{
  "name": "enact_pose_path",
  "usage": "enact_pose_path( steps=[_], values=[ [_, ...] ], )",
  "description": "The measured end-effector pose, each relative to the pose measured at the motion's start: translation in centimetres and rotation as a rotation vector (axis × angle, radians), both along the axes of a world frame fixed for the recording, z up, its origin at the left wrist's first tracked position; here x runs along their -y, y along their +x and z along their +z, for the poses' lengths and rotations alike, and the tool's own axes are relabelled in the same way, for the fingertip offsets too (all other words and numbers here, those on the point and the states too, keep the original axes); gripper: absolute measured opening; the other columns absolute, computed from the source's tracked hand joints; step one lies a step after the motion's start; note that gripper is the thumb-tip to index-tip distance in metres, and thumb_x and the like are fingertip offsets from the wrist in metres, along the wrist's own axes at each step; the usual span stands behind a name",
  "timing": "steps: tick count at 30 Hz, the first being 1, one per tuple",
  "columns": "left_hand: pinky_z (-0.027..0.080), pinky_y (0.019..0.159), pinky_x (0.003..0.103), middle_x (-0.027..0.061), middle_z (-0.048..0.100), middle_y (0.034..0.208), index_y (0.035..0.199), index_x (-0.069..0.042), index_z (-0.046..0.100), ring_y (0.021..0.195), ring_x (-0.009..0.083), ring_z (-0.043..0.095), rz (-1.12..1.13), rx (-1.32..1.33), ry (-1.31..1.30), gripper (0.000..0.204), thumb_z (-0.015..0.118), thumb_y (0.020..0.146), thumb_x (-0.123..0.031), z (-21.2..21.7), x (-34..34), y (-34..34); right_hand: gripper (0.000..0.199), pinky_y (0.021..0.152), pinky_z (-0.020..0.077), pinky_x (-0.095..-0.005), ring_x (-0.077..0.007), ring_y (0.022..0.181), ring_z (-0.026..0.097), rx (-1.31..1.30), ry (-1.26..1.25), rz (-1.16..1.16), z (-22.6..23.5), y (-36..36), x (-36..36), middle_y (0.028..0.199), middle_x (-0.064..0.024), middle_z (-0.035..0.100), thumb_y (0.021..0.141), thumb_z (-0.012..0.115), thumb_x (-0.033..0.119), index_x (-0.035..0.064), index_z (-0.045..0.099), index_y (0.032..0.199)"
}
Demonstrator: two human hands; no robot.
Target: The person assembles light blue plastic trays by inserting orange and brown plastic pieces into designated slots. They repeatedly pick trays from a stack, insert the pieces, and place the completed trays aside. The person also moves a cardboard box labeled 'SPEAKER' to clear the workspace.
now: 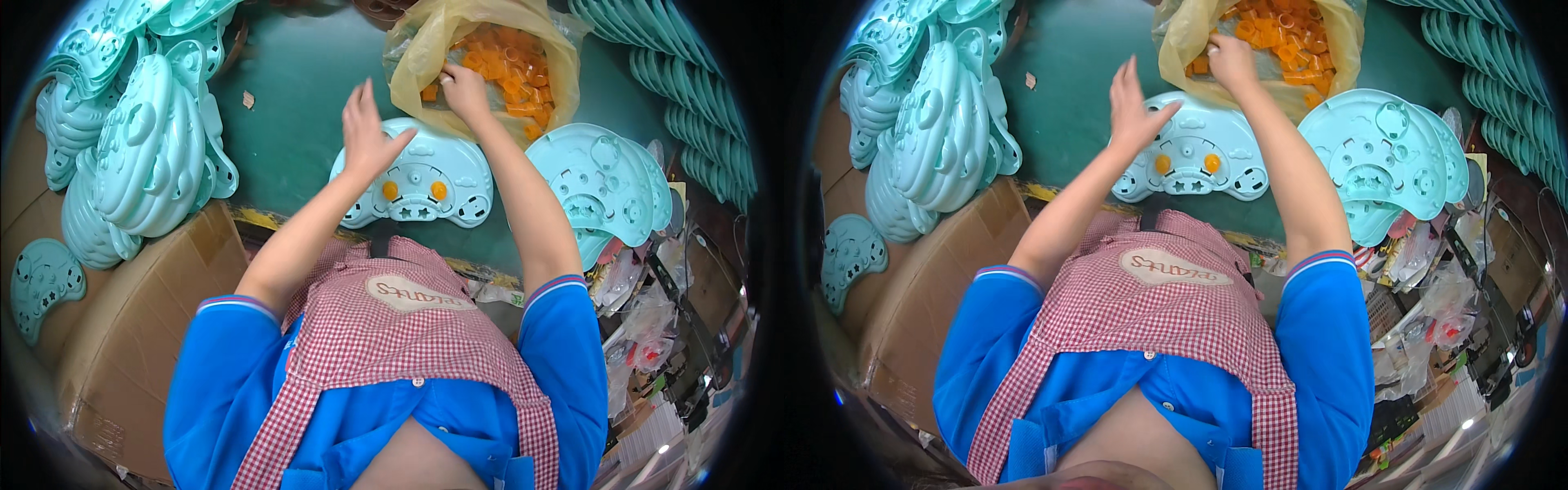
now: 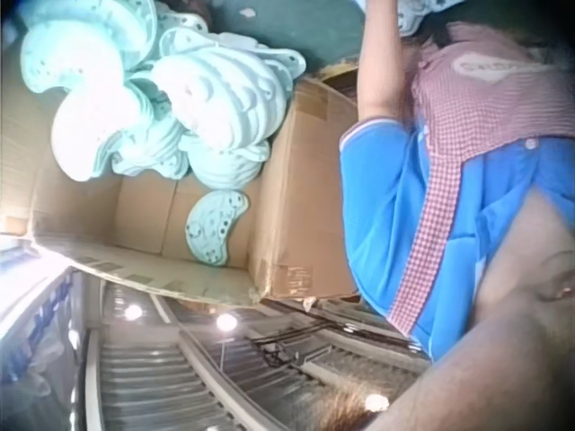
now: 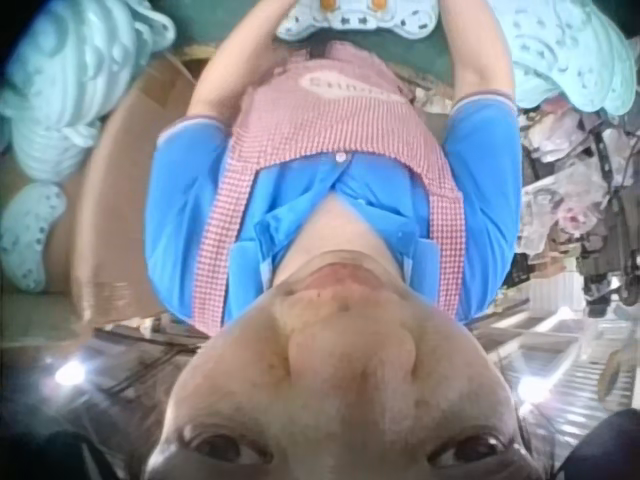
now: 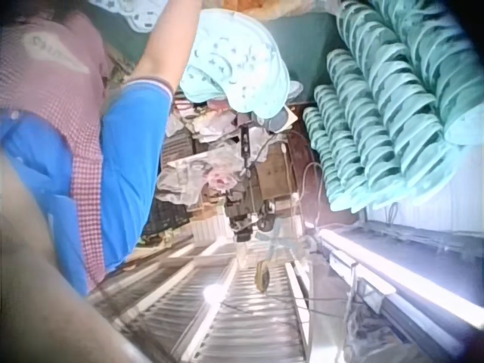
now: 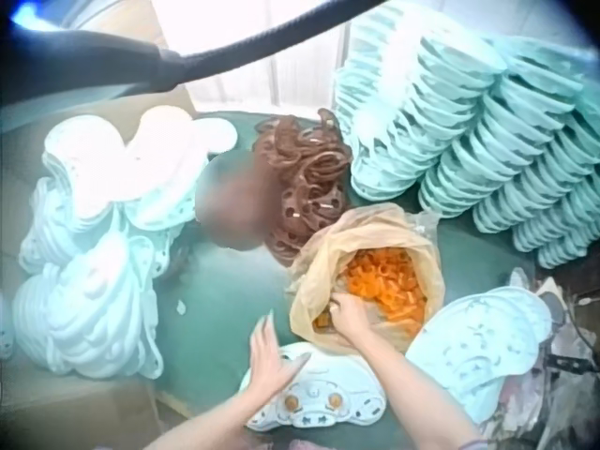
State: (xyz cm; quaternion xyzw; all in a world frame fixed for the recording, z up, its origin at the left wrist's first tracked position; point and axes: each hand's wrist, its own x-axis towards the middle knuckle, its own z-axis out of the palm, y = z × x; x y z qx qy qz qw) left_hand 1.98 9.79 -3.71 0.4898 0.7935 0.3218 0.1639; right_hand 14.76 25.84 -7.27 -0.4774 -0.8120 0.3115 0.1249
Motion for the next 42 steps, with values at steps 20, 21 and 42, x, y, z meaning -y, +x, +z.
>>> enact_pose_path(
  steps=[20, 21, 42],
  values=[
    [0.046, 0.092, 0.037, 0.0110, 0.061, 0.111, 0.111, -0.007, 0.061, 0.107, 0.0290, 0.054, -0.262, -0.313, 0.223, 0.038, 0.064, 0.074, -0.014, -2.7, -12.5, -10.5, 0.040, 0.073, 0.0531, -0.0486, -0.0351, 0.087, 0.066, 0.480, 0.003, -0.020, 1.9, -1.0, -2.3, 0.096, -0.0146, 0.067, 0.079, 0.067, 0.033, 0.0168, 0.060, 0.114],
    [0.046, 0.092, 0.038, 0.0111, 0.061, 0.111, 0.110, -0.008, 0.062, 0.107, 0.0297, 0.054, -0.287, -0.552, 0.184, 0.038, 0.062, 0.072, -0.012, -3.2, -13.9, -11.4, 0.039, 0.074, 0.0529, -0.0491, -0.0351, 0.086, 0.066, 0.483, 0.019, -0.032, 2.0, -1.5, -1.9, 0.096, -0.0145, 0.067, 0.079, 0.066, 0.033, 0.0166, 0.060, 0.114],
    [0.039, 0.101, 0.046, 0.0076, 0.049, 0.136, 0.138, -0.020, 0.044, 0.126, 0.0309, 0.045, -0.357, -0.741, -0.313, 0.068, 0.071, 0.076, -0.019, -3.5, 5.5, -11.5, 0.024, 0.065, 0.0506, -0.0363, -0.0268, 0.076, 0.062, -0.088, 0.019, 0.111, 4.9, 5.8, 12.2, 0.084, -0.0082, 0.062, 0.074, 0.076, 0.024, 0.0081, 0.068, 0.090]
  ],
)
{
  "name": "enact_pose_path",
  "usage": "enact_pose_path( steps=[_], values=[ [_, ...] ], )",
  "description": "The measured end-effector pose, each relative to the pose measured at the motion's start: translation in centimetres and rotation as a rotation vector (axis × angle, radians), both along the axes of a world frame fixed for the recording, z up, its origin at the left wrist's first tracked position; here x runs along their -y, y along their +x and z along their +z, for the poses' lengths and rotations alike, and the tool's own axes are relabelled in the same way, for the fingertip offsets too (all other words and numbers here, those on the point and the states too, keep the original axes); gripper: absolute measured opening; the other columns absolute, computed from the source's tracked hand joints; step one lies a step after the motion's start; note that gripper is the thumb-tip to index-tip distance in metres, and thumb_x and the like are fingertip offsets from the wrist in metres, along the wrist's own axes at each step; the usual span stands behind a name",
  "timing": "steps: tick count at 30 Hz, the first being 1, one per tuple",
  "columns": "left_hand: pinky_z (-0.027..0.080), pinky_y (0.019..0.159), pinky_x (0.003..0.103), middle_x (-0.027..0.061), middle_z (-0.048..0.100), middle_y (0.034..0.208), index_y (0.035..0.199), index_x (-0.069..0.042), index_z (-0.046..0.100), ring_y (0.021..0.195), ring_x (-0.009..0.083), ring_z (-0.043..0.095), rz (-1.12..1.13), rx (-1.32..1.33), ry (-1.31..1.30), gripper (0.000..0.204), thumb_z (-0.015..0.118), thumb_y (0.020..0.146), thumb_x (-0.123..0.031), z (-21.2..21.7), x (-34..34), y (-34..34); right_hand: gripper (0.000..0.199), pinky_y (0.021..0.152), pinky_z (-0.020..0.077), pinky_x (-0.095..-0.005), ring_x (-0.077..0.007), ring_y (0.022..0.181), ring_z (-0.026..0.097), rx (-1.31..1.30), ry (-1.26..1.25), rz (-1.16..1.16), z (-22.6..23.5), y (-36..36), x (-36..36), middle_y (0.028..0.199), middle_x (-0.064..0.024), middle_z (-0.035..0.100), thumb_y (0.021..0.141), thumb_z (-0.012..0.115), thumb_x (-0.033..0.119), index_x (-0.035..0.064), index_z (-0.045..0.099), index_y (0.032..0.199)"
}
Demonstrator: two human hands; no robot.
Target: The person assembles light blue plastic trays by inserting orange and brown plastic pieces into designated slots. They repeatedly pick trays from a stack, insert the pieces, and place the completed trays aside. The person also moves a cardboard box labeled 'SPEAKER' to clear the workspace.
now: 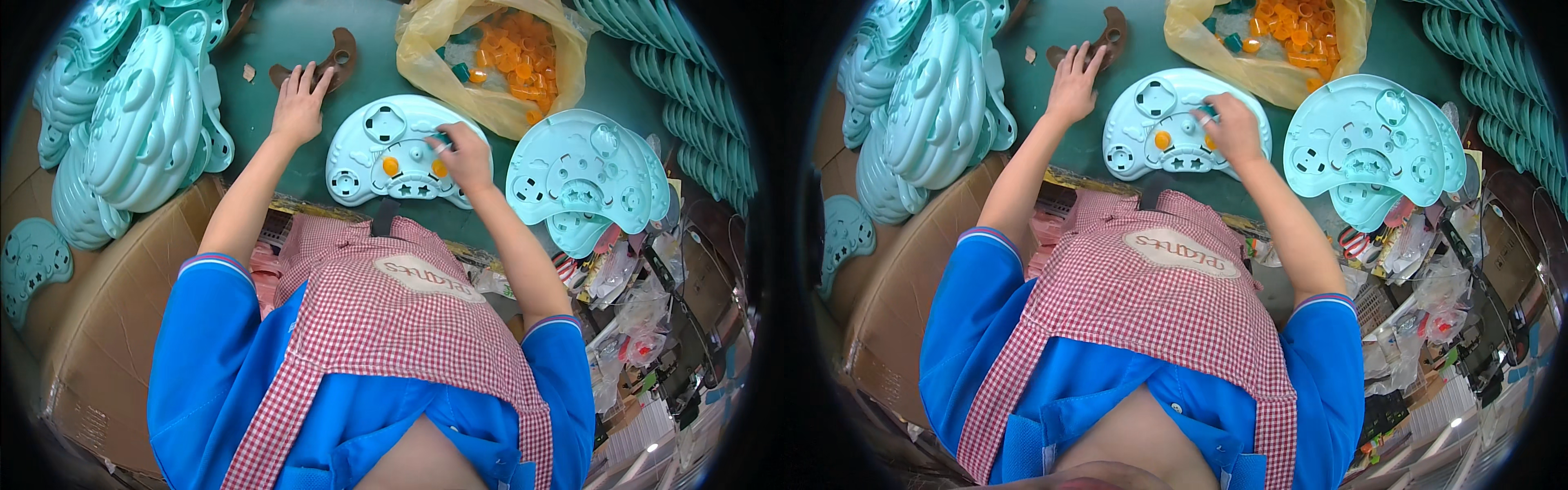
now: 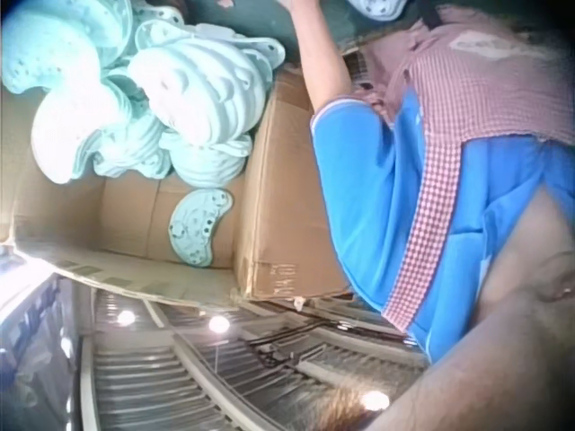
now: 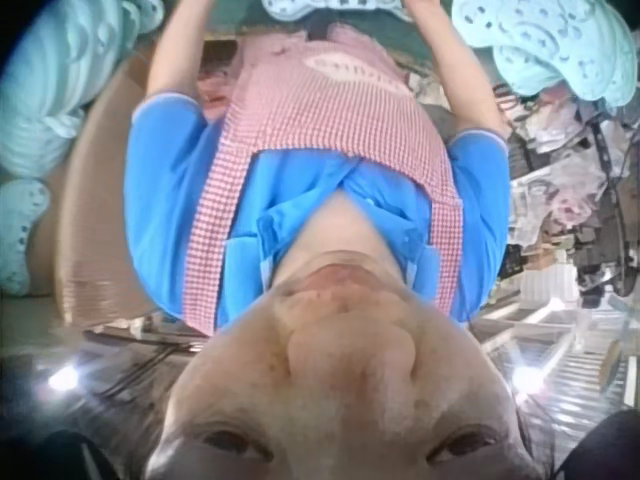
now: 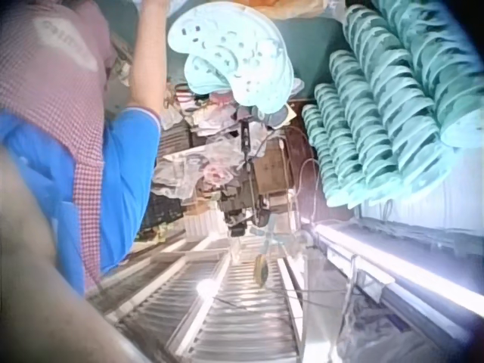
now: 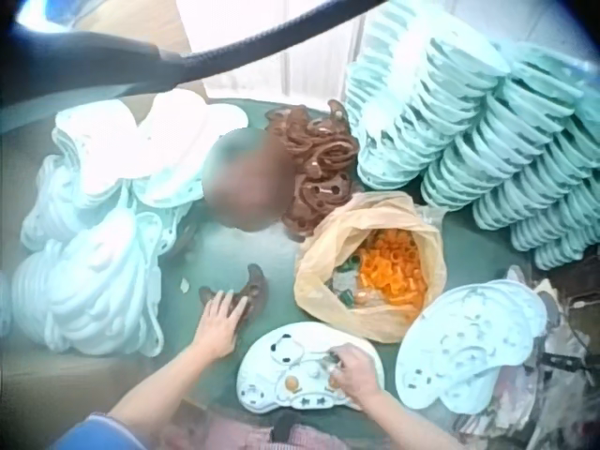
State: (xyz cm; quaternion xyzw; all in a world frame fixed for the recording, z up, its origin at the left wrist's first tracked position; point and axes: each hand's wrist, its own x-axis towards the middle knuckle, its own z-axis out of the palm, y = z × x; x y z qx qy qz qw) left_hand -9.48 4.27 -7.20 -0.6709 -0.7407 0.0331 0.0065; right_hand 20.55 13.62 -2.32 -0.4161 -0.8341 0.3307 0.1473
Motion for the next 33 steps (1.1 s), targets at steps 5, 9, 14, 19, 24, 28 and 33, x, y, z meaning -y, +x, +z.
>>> enact_pose_path(
  steps=[5, 9, 14, 19, 24, 28, 33],
  values=[
    [0.048, 0.091, 0.040, 0.0115, 0.058, 0.125, 0.134, -0.022, 0.048, 0.111, 0.0348, 0.056, 0.178, 0.463, -0.036, 0.055, 0.065, 0.082, -0.014, 1.8, 0.9, -0.2, 0.024, 0.070, 0.0508, -0.0378, -0.0256, 0.076, 0.060, 0.091, 0.220, 0.447, -1.9, -0.2, 2.3, 0.081, -0.0068, 0.058, 0.072, 0.075, 0.017, 0.0099, 0.064, 0.092],
    [0.053, 0.075, 0.039, 0.0091, 0.067, 0.103, 0.124, -0.013, 0.055, 0.087, 0.0319, 0.065, 0.423, 0.834, 0.265, 0.036, 0.062, 0.088, -0.015, 5.8, 2.7, 3.0, 0.028, 0.073, 0.0501, -0.0386, -0.0262, 0.079, 0.059, 0.214, 0.212, 0.405, -3.0, 0.4, 2.8, 0.085, -0.0083, 0.060, 0.072, 0.074, 0.019, 0.0053, 0.061, 0.092],
    [0.050, 0.060, 0.028, 0.0009, 0.064, 0.091, 0.114, -0.005, 0.060, 0.072, 0.0114, 0.061, 0.739, 1.765, 0.270, 0.029, 0.061, 0.093, -0.024, 9.2, 5.0, 7.2, 0.064, 0.077, 0.0508, -0.0404, -0.0335, 0.089, 0.060, 0.052, 0.183, 0.236, 1.6, -0.5, 3.7, 0.099, -0.0156, 0.058, 0.072, 0.077, 0.029, 0.0045, 0.050, 0.125],
    [0.050, 0.083, 0.036, 0.0138, 0.059, 0.116, 0.126, -0.008, 0.054, 0.098, 0.0271, 0.061, 0.413, 1.282, -0.068, 0.059, 0.076, 0.075, -0.027, 7.4, 5.3, 14.0, 0.083, 0.084, 0.0503, -0.0431, -0.0366, 0.103, 0.058, 0.119, -0.205, 0.079, 1.8, 2.6, 5.8, 0.114, -0.0165, 0.051, 0.072, 0.080, 0.030, 0.0108, 0.037, 0.140],
    [0.043, 0.094, 0.049, 0.0091, 0.043, 0.142, 0.135, -0.014, 0.048, 0.122, 0.0338, 0.046, 0.091, 0.614, 0.049, 0.074, 0.078, 0.069, -0.028, 3.6, 7.7, 14.8, 0.085, 0.091, 0.0436, -0.0536, -0.0357, 0.119, 0.048, 0.274, 0.003, 0.102, -0.7, 4.1, 5.9, 0.129, -0.0140, 0.046, 0.070, 0.080, 0.037, 0.0116, 0.038, 0.141],
    [0.035, 0.099, 0.063, -0.0031, 0.035, 0.149, 0.139, -0.029, 0.046, 0.137, 0.0357, 0.029, 0.014, 0.480, -0.118, 0.085, 0.083, 0.063, -0.035, 3.7, 6.8, 13.3, 0.091, 0.100, 0.0282, -0.0662, -0.0338, 0.139, 0.025, 0.436, 0.154, 0.269, -1.5, 4.5, 4.7, 0.151, -0.0103, 0.027, 0.069, 0.078, 0.044, 0.0132, 0.035, 0.143],
    [0.038, 0.099, 0.060, -0.0039, 0.041, 0.142, 0.139, -0.038, 0.044, 0.135, 0.0388, 0.030, 0.015, 0.466, -0.244, 0.095, 0.087, 0.054, -0.033, 3.7, 5.2, 12.6, 0.104, 0.106, 0.0250, -0.0663, -0.0327, 0.143, 0.018, 0.604, 0.046, 0.549, 0.0, 5.5, 1.2, 0.157, -0.0027, 0.016, 0.058, 0.085, 0.036, 0.0154, 0.033, 0.145]
  ],
)
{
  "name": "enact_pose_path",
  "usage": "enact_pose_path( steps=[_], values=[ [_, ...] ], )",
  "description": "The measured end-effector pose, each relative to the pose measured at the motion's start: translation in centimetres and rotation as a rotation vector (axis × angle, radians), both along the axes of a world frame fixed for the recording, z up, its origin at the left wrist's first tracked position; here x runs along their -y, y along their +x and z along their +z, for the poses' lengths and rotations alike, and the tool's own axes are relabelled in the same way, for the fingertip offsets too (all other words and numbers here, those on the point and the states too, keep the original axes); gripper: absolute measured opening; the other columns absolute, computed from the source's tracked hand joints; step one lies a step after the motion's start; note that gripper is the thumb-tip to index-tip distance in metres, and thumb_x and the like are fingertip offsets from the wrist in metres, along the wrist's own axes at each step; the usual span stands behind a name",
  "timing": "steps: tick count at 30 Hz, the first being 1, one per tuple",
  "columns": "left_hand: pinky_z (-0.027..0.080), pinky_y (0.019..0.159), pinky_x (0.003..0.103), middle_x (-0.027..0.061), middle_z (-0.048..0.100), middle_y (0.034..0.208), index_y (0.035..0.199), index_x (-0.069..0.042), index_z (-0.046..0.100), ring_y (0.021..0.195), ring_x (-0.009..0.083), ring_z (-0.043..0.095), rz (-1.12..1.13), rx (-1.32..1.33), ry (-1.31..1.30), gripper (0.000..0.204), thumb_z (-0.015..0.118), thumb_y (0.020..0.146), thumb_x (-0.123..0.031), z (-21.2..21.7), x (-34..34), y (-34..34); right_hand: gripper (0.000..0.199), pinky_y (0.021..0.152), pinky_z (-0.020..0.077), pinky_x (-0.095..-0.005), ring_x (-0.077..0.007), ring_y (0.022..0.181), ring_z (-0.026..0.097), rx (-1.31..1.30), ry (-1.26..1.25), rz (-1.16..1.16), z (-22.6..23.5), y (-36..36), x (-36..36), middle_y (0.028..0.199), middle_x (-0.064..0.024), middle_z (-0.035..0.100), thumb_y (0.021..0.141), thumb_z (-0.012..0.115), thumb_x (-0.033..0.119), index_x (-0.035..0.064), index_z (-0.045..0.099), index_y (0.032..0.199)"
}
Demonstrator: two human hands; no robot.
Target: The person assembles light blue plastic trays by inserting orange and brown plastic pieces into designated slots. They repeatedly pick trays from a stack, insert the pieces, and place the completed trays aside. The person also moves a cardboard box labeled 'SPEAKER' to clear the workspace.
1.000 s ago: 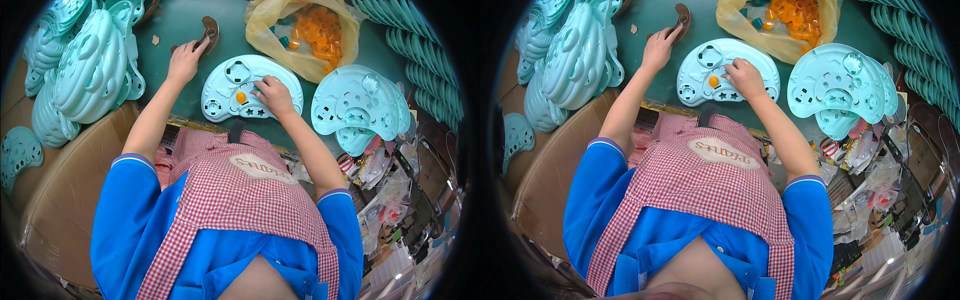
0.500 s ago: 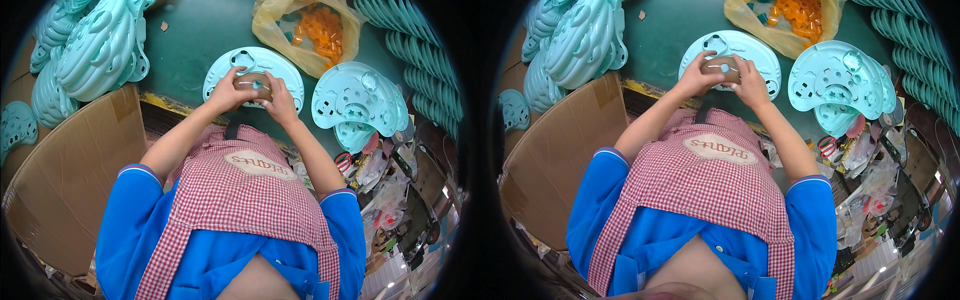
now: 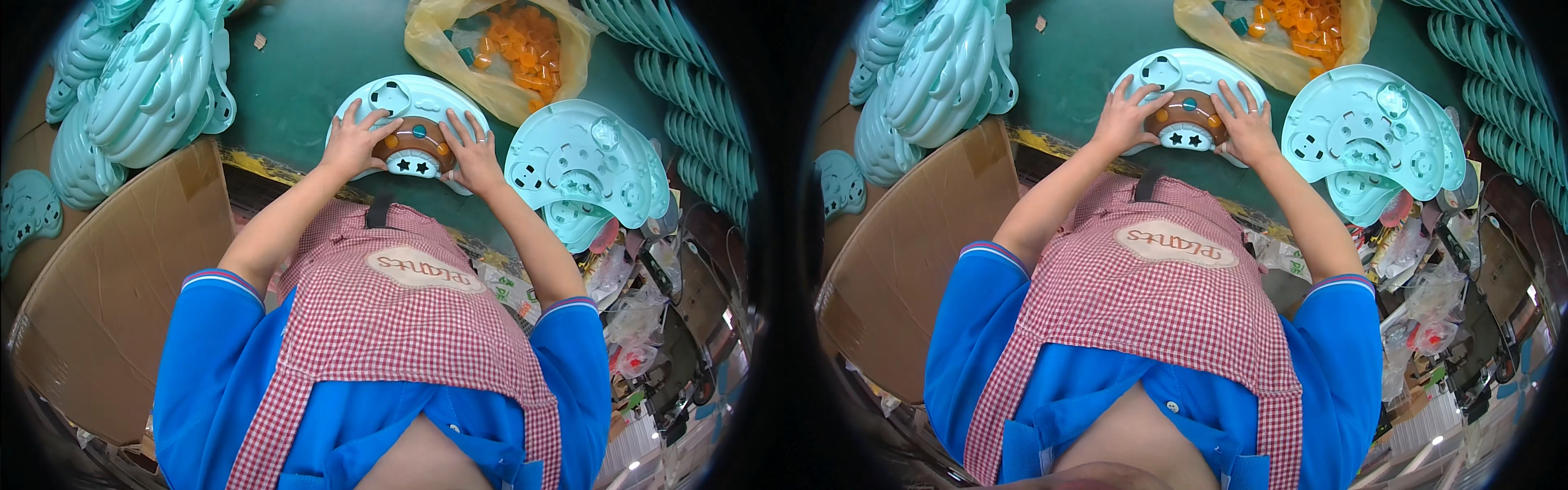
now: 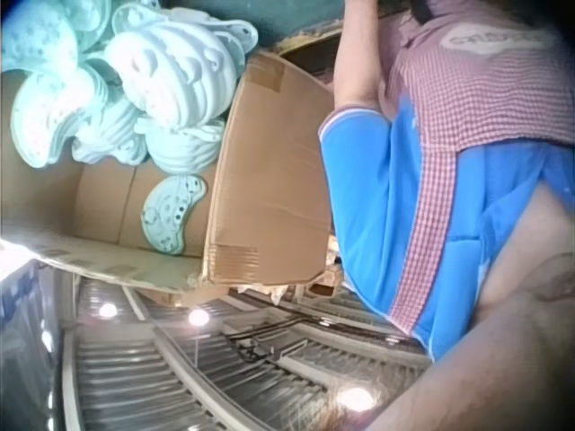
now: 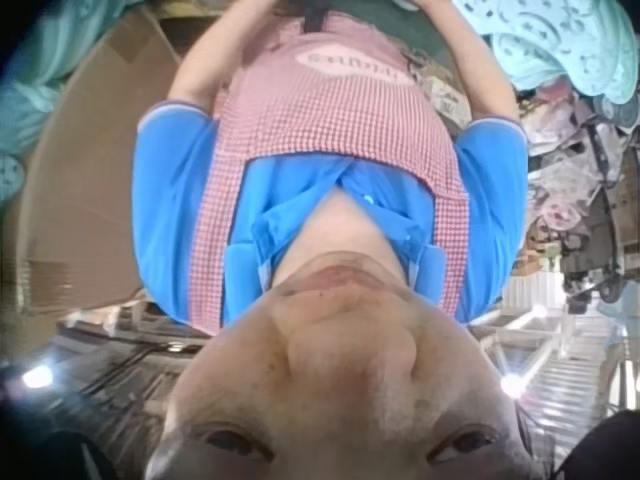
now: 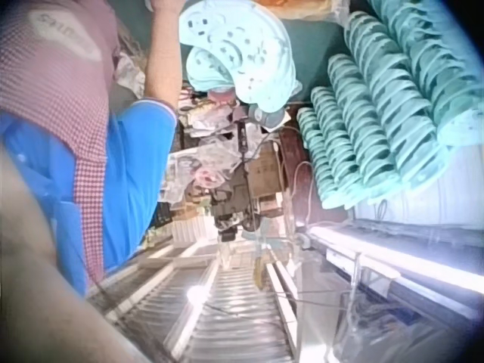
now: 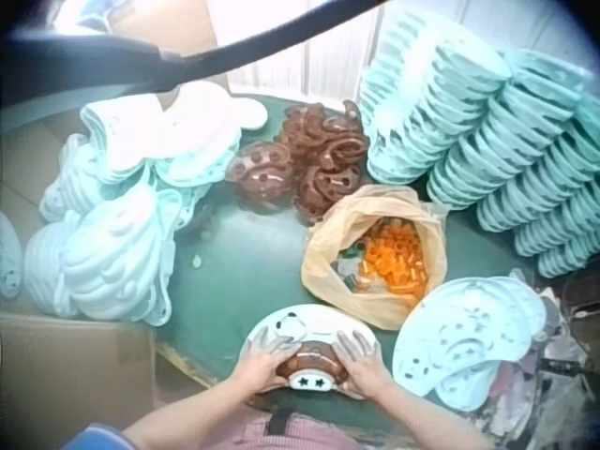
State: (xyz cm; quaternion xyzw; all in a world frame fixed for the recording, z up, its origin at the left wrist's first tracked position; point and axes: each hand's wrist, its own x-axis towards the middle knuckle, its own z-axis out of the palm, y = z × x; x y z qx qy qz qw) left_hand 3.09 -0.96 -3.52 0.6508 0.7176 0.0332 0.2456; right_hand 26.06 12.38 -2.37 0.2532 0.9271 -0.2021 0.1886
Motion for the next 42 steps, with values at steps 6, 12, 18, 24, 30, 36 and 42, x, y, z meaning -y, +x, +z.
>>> enact_pose_path(
  steps=[6, 12, 18, 24, 30, 36, 42],
  values=[
    [0.038, 0.098, 0.059, -0.0028, 0.044, 0.136, 0.139, -0.038, 0.044, 0.132, 0.0404, 0.033, -0.009, -0.028, 0.047, 0.099, 0.089, 0.050, -0.032, 0.2, 0.0, 0.2, 0.096, 0.105, 0.0322, -0.0523, -0.0327, 0.132, 0.034, -0.462, -0.209, -0.054, -3.1, 0.0, 0.7, 0.147, -0.0098, 0.033, 0.057, 0.086, 0.033, 0.0160, 0.039, 0.140],
    [0.039, 0.096, 0.059, -0.0013, 0.046, 0.134, 0.137, -0.037, 0.047, 0.130, 0.0412, 0.034, 0.005, -0.005, 0.073, 0.101, 0.090, 0.046, -0.032, 0.3, -0.1, 0.0, 0.035, 0.085, 0.0415, -0.0435, -0.0358, 0.089, 0.053, -0.876, -0.220, -0.352, -5.6, -4.6, 1.2, 0.095, -0.0152, 0.058, 0.084, 0.061, 0.032, 0.0034, 0.058, 0.103],
    [0.039, 0.098, 0.060, -0.0013, 0.043, 0.137, 0.139, -0.038, 0.043, 0.133, 0.0399, 0.031, 0.005, -0.027, 0.030, 0.099, 0.089, 0.051, -0.035, 0.6, 0.2, -0.3, 0.057, 0.101, 0.0368, -0.0469, -0.0330, 0.117, 0.047, -0.428, -0.200, -0.020, -2.3, -2.1, -4.9, 0.125, -0.0087, 0.053, 0.063, 0.083, 0.026, 0.0170, 0.062, 0.115],
    [0.040, 0.097, 0.060, -0.0012, 0.043, 0.137, 0.139, -0.039, 0.044, 0.133, 0.0395, 0.031, -0.008, -0.032, 0.030, 0.096, 0.088, 0.054, -0.036, 0.6, -0.3, -0.2, 0.081, 0.105, 0.0300, -0.0535, -0.0348, 0.134, 0.031, -0.148, -0.191, 0.034, -0.1, -3.6, -6.4, 0.144, -0.0088, 0.036, 0.054, 0.087, 0.031, 0.0280, 0.051, 0.127],
    [0.037, 0.100, 0.064, -0.0016, 0.042, 0.139, 0.138, -0.039, 0.044, 0.134, 0.0391, 0.030, 0.026, -0.003, 0.014, 0.094, 0.088, 0.054, -0.036, 0.5, -0.1, -0.2, 0.090, 0.110, 0.0256, -0.0506, -0.0384, 0.135, 0.031, -0.354, -0.082, -0.109, -1.7, -1.5, -2.6, 0.146, -0.0170, 0.033, 0.059, 0.084, 0.043, 0.0161, 0.045, 0.136],
    [0.036, 0.100, 0.065, -0.0025, 0.041, 0.139, 0.138, -0.041, 0.043, 0.136, 0.0391, 0.028, 0.023, -0.013, -0.043, 0.097, 0.089, 0.053, -0.035, 0.6, -0.5, 0.4, 0.072, 0.110, 0.0226, -0.0520, -0.0382, 0.134, 0.032, -0.860, -0.186, -0.182, -6.1, -4.5, 0.4, 0.146, -0.0179, 0.034, 0.080, 0.062, 0.051, 0.0103, 0.044, 0.137],
    [0.025, 0.108, 0.059, 0.0157, 0.031, 0.146, 0.144, -0.033, 0.037, 0.138, 0.0416, 0.021, 0.163, 0.057, 0.008, 0.097, 0.084, 0.060, -0.045, 1.8, 1.1, 0.0, 0.070, 0.111, 0.0195, -0.0489, -0.0423, 0.133, 0.030, -0.816, -0.082, -0.465, -3.9, -3.0, 3.3, 0.146, -0.0246, 0.031, 0.091, 0.051, 0.048, 0.0039, 0.033, 0.143]
  ],
)
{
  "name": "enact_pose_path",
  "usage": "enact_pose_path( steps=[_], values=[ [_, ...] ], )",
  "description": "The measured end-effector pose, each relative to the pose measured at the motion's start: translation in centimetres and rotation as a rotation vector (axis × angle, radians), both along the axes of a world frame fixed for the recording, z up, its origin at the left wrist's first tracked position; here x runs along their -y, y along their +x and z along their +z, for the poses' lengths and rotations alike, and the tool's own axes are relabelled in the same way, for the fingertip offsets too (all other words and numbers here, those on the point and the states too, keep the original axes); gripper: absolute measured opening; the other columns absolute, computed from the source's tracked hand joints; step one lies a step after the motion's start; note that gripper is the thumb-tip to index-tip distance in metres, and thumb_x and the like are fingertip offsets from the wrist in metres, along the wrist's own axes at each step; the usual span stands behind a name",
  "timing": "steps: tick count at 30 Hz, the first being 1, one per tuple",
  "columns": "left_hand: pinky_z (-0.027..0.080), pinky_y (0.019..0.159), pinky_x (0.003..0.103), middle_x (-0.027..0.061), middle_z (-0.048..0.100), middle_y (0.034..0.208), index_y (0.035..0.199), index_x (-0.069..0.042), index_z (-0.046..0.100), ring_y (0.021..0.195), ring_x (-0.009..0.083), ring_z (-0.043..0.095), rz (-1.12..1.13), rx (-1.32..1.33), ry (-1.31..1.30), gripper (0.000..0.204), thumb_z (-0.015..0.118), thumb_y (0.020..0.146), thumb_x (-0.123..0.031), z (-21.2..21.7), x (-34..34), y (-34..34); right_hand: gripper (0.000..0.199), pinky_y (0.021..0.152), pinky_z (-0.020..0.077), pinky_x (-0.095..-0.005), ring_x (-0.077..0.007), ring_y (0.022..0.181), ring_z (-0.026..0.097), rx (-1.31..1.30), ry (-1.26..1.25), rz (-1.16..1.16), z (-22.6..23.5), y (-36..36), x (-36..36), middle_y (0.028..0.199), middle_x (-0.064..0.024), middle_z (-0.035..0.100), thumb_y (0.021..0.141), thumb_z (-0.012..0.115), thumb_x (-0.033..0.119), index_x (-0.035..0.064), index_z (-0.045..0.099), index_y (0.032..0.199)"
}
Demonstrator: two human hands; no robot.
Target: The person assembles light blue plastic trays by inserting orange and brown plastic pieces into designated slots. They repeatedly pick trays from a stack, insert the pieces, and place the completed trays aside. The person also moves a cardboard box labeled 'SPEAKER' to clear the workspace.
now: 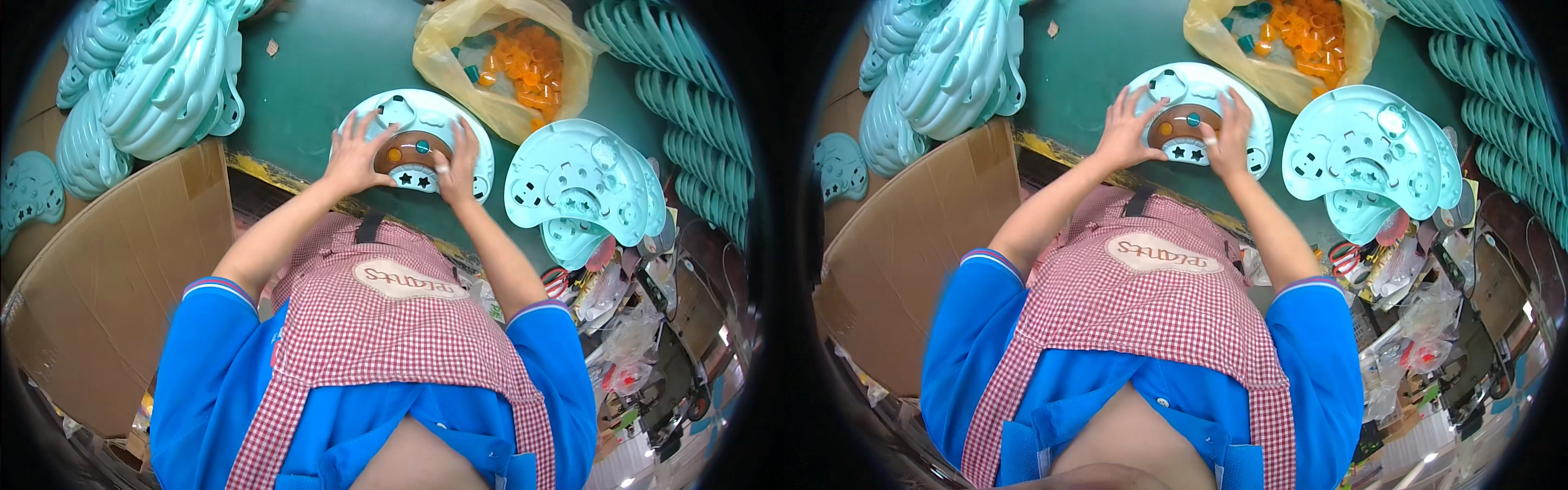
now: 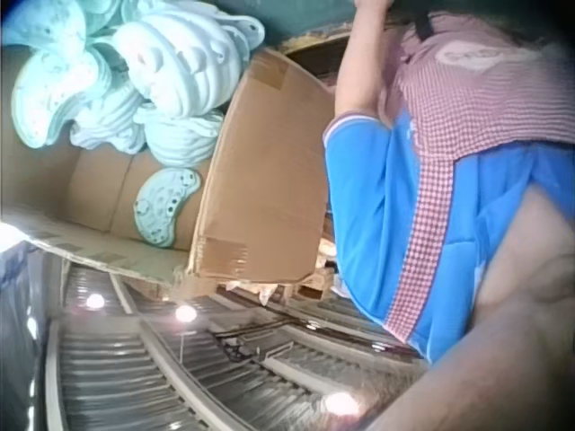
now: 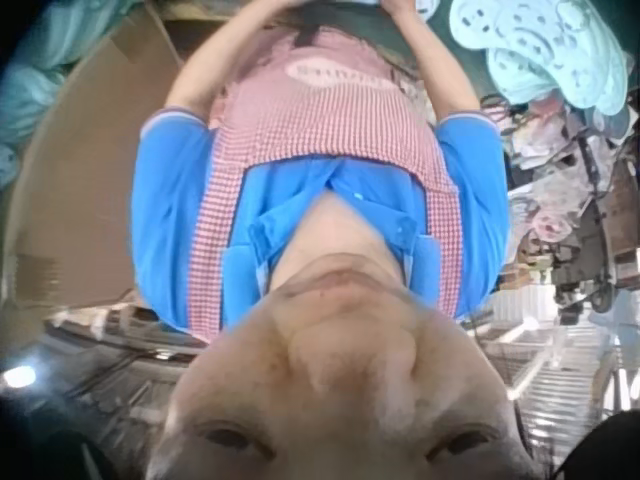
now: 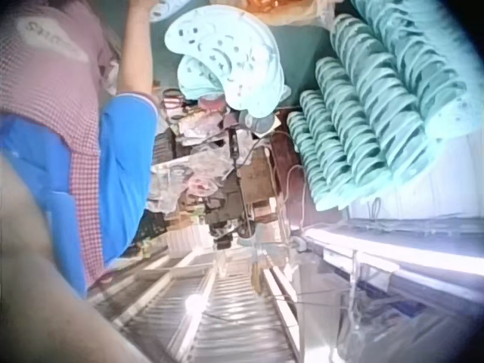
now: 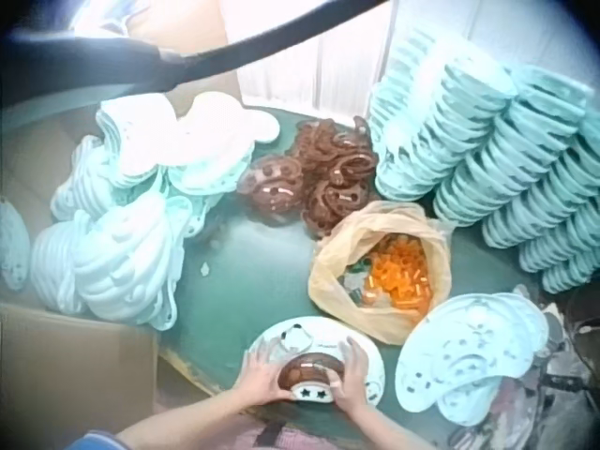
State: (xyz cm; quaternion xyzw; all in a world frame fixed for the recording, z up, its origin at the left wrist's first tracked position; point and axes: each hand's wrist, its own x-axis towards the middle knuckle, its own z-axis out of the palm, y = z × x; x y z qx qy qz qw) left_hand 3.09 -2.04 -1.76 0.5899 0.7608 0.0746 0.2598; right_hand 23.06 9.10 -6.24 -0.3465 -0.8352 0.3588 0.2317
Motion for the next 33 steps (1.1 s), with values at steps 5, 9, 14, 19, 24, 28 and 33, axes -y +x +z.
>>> enact_pose_path(
  steps=[5, 9, 14, 19, 24, 28, 33],
  values=[
    [0.024, 0.109, 0.053, 0.0229, 0.020, 0.151, 0.148, -0.021, 0.029, 0.139, 0.0424, 0.017, 0.644, 0.503, 0.005, 0.092, 0.065, 0.075, -0.065, -6.8, 4.4, -1.1, 0.080, 0.107, 0.0251, -0.0497, -0.0420, 0.131, 0.029, 0.401, -0.443, -0.732, -1.6, 6.8, 5.4, 0.145, -0.0294, 0.029, 0.088, 0.058, 0.048, 0.0001, 0.028, 0.146],
    [0.035, 0.105, 0.040, 0.0193, 0.047, 0.136, 0.142, -0.002, 0.036, 0.124, 0.0274, 0.048, 1.083, 1.028, 0.053, 0.077, 0.057, 0.088, -0.053, -6.7, 2.3, -5.3, 0.055, 0.085, 0.0447, -0.0315, -0.0197, 0.088, 0.057, -0.387, -1.028, -0.864, 6.3, 6.4, 2.7, 0.098, -0.0093, 0.061, 0.085, 0.069, 0.023, -0.0067, 0.048, 0.126],
    [0.027, 0.111, 0.041, 0.0151, 0.027, 0.151, 0.150, -0.003, 0.017, 0.136, 0.0263, 0.032, 0.399, 1.488, 0.498, 0.074, 0.050, 0.094, -0.038, 9.3, -4.0, 3.8, 0.034, 0.074, 0.0515, -0.0317, -0.0179, 0.080, 0.062, -0.436, -0.070, -0.593, 17.9, 6.9, 4.3, 0.092, -0.0062, 0.066, 0.073, 0.077, 0.012, 0.0046, 0.058, 0.100],
    [0.041, 0.103, 0.044, 0.0153, 0.053, 0.129, 0.134, 0.002, 0.038, 0.118, 0.0296, 0.053, 0.629, 1.624, 0.252, 0.056, 0.055, 0.085, -0.018, 13.6, -8.9, 11.6, 0.027, 0.085, 0.0516, -0.0395, -0.0238, 0.096, 0.062, -0.136, 0.628, -0.113, 19.2, 8.6, 1.9, 0.107, -0.0050, 0.066, 0.070, 0.078, 0.027, 0.0122, 0.068, 0.091],
    [0.048, 0.093, 0.039, 0.0136, 0.061, 0.116, 0.124, 0.003, 0.051, 0.106, 0.0254, 0.060, 0.629, 1.718, -0.018, 0.046, 0.059, 0.084, -0.018, 7.1, -15.6, 12.8, 0.037, 0.100, 0.0374, -0.0418, -0.0336, 0.111, 0.051, -0.189, 0.421, -1.488, 8.1, 29.1, -6.8, 0.120, -0.0204, 0.053, 0.094, 0.050, 0.017, -0.0045, 0.046, 0.124],
    [0.039, 0.102, 0.040, 0.0139, 0.047, 0.135, 0.134, 0.003, 0.043, 0.122, 0.0245, 0.047, 0.265, 0.837, 0.220, 0.056, 0.061, 0.091, -0.028, -3.2, -17.9, 18.0, 0.047, 0.100, 0.0393, -0.0397, -0.0291, 0.116, 0.050, -0.090, -0.326, -1.034, -1.2, 41.8, -13.7, 0.127, -0.0167, 0.052, 0.099, 0.045, 0.033, -0.0012, 0.044, 0.131],
    [0.033, 0.108, 0.038, 0.0144, 0.039, 0.141, 0.143, -0.003, 0.029, 0.128, 0.0238, 0.040, 0.244, 1.225, 0.004, 0.061, 0.057, 0.089, -0.003, -5.6, -15.9, 19.6, 0.052, 0.102, 0.0383, -0.0416, -0.0294, 0.119, 0.048, -0.230, -0.739, -1.281, -2.6, 38.5, -17.7, 0.130, -0.0152, 0.051, 0.098, 0.044, 0.038, 0.0011, 0.043, 0.134]
  ],
)
